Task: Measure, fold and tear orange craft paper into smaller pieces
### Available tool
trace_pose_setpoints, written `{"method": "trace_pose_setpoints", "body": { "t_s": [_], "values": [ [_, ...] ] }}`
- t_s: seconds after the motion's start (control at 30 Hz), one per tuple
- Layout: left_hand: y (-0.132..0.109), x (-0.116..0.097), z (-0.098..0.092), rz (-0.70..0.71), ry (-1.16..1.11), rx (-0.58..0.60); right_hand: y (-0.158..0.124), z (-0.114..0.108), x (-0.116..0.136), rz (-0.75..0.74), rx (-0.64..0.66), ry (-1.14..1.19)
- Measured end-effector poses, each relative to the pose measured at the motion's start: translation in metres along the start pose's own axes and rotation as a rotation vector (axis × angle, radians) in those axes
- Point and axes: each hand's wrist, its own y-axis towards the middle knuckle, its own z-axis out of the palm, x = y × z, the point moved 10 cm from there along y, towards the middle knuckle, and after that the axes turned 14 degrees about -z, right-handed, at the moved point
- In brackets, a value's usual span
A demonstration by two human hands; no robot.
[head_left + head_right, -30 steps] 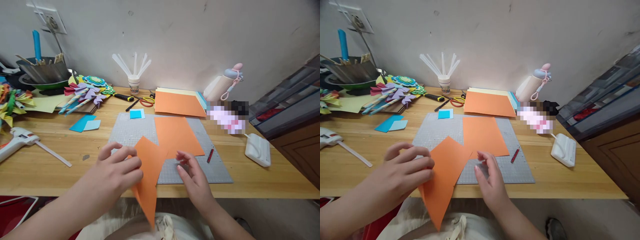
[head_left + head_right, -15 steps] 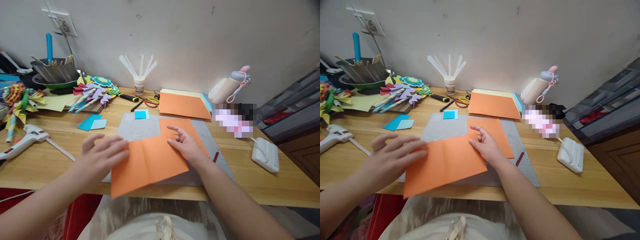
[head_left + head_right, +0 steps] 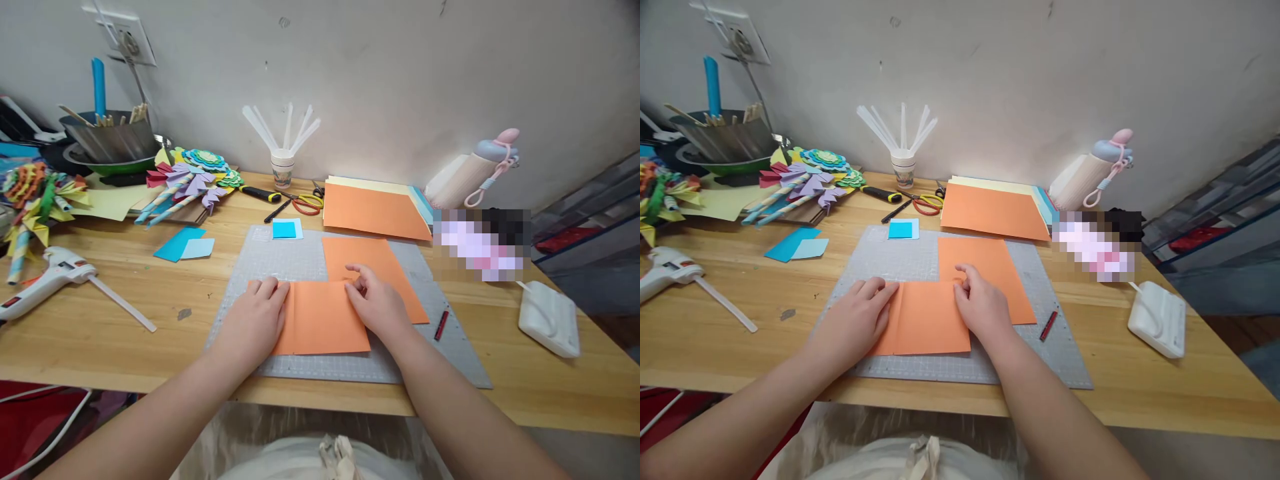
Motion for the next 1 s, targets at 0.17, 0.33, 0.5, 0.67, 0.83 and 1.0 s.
{"method": "trace_pose_setpoints", "body": {
  "t_s": [0.17, 0.33, 0.5, 0.67, 0.83, 1.0],
  "values": [
    [0.002, 0.0, 0.005, -0.008, 0.063, 0.013, 0.005, 0.004, 0.0, -0.012, 0.055, -0.076],
    [0.003, -0.002, 0.007, -0.008, 0.1, 0.026, 0.004, 0.007, 0.004, -0.035, 0.092, -0.126],
    [0.003, -0.002, 0.007, -0.006, 0.121, 0.023, 0.003, 0.008, 0.006, -0.043, 0.091, -0.141],
    [0.001, -0.004, 0.006, 0.004, 0.118, 0.02, 0.001, 0.008, 0.007, -0.034, 0.092, -0.138],
    [0.002, -0.003, 0.007, 0.003, 0.093, 0.004, 0.0, 0.006, 0.007, -0.018, 0.084, -0.115],
    [-0.001, 0.001, 0.002, -0.003, 0.033, -0.025, -0.004, -0.003, 0.0, 0.028, 0.031, -0.023]
  ]
}}
